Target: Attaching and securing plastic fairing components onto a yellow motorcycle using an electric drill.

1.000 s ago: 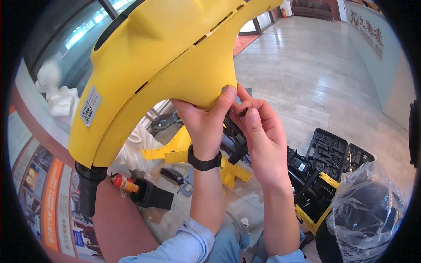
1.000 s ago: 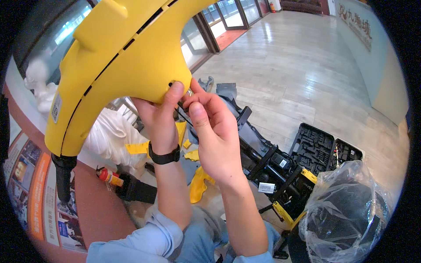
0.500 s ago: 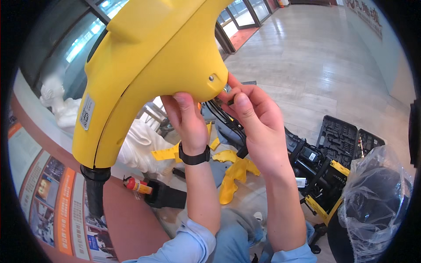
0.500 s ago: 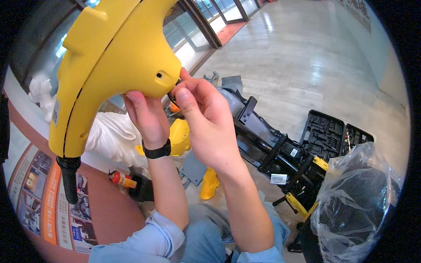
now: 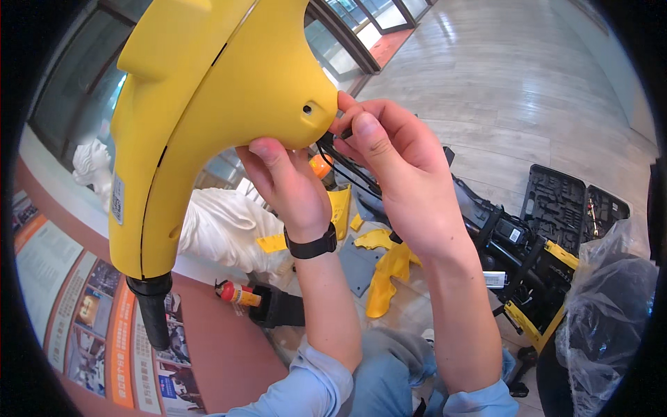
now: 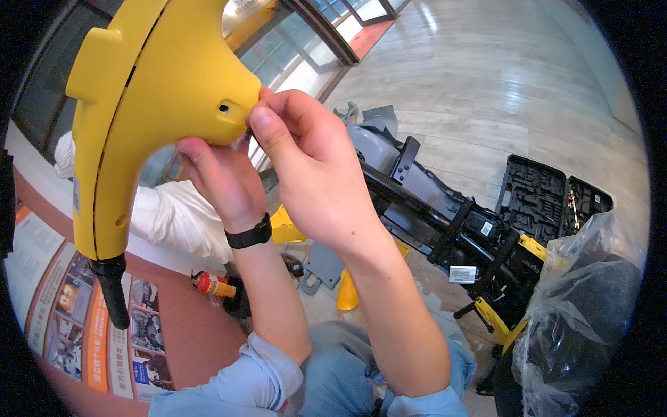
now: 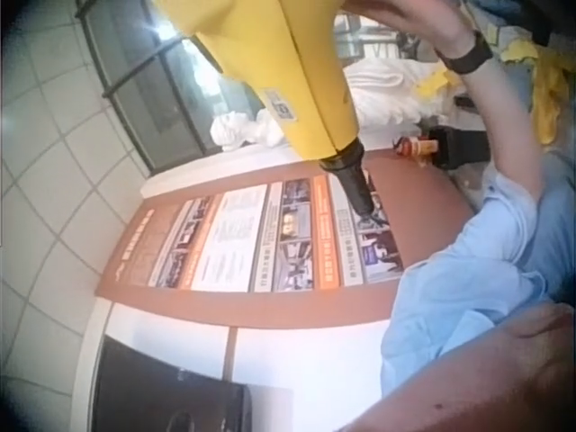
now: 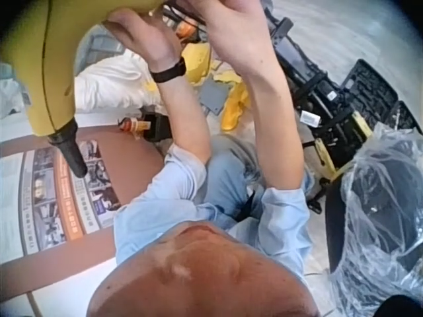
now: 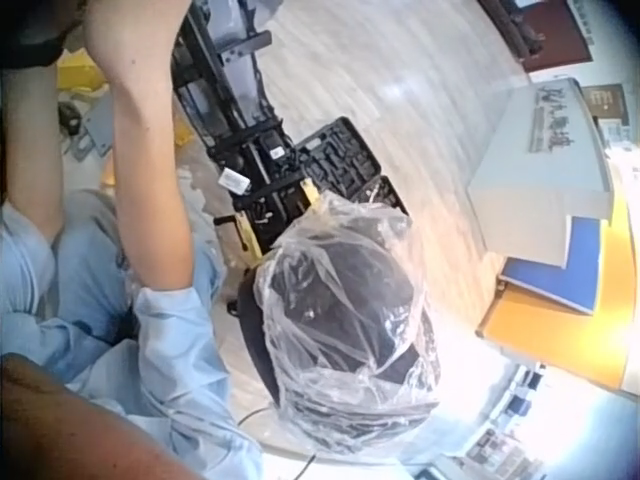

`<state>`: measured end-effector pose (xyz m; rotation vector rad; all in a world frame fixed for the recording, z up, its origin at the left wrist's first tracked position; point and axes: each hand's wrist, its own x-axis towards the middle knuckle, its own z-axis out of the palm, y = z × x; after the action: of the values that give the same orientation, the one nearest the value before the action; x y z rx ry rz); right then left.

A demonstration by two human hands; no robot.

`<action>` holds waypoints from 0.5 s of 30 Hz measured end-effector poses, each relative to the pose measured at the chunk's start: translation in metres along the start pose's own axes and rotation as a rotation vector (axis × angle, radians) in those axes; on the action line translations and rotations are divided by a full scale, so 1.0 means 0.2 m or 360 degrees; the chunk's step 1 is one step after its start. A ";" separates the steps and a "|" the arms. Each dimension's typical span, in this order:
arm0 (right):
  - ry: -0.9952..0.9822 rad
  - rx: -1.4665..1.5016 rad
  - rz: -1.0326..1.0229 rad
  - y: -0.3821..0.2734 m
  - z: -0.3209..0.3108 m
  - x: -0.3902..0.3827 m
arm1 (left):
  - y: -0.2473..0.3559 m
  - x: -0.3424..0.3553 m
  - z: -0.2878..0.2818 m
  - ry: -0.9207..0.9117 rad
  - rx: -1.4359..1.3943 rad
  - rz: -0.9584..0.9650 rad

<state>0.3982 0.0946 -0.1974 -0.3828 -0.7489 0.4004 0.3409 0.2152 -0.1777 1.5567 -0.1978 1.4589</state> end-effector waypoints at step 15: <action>0.0002 -0.0246 -0.0083 0.03 -0.01 0.01 | -0.02 0.01 0.01 -0.0059 0.0082 0.0073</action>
<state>0.3988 0.1002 -0.2005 -0.5076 -0.7897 0.2937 0.3450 0.2168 -0.1771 1.6313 -0.2205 1.4822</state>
